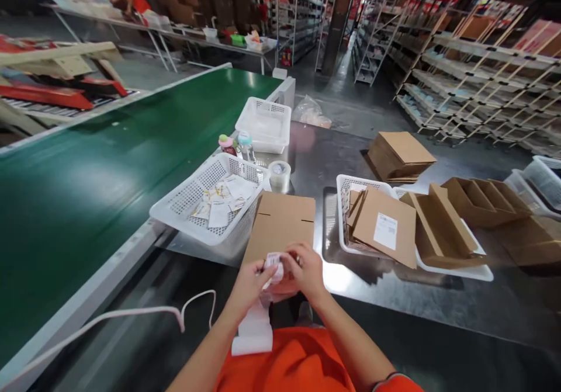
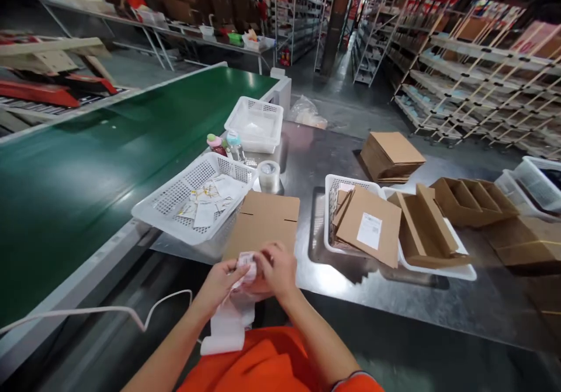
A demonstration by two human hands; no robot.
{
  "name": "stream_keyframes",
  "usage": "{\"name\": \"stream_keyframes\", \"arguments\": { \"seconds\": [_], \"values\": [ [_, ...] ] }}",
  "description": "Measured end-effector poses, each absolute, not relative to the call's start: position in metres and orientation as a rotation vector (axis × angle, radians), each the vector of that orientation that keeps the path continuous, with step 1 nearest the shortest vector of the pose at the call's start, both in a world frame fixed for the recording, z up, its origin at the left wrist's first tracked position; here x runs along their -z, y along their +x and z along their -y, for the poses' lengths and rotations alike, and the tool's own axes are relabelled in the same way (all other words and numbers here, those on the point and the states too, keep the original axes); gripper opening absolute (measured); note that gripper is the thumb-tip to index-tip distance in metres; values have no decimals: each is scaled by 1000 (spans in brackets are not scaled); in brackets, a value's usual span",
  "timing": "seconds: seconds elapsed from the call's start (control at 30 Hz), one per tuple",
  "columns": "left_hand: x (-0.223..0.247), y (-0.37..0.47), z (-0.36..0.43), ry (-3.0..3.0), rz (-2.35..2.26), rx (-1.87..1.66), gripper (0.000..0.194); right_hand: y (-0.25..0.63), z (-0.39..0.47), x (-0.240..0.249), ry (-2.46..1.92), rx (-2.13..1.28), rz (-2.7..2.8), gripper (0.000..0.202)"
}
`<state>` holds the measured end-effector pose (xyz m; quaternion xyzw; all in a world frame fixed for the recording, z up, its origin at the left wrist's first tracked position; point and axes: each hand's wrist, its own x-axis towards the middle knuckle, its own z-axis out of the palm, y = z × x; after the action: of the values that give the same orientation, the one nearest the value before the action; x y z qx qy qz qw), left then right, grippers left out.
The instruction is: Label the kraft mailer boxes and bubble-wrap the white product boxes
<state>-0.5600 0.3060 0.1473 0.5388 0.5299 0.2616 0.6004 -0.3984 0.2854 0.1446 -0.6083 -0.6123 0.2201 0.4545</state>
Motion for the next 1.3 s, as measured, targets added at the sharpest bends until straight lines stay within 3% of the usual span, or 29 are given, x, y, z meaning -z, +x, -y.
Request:
{"name": "stream_keyframes", "arguments": {
  "seconds": [0.27,0.47,0.6,0.67,0.8,0.97,1.03,1.17,1.3],
  "values": [
    [-59,-599,-255,1373,-1264,-307,43,-387,-382,-101,-2017,-246,1518,15],
    [-100,-619,-258,1687,-1125,-513,22,-400,-368,-87,-2108,36,1742,45],
    [-129,-606,-301,1860,-1467,-368,24,-401,-359,-83,-1561,1,2511,63],
    [-131,-601,-316,1902,-1551,-171,25,-395,-366,-86,-1512,-45,2614,66],
    [-122,-603,-324,1876,-1550,-137,24,-387,-374,-92,-1964,-8,2273,68],
    [-118,-609,-324,1865,-1476,-218,25,-386,-319,-81,-1413,-139,2667,66],
    [-119,-607,-325,1883,-1472,-292,26,-379,-298,-75,-1567,-176,2558,67],
    [-120,-598,-329,1851,-1553,-461,26,-367,-282,-67,-2336,-232,1706,74],
    [-122,-585,-323,1835,-1571,-502,27,-383,-278,-65,-2303,-434,1269,65]
  ]
}}
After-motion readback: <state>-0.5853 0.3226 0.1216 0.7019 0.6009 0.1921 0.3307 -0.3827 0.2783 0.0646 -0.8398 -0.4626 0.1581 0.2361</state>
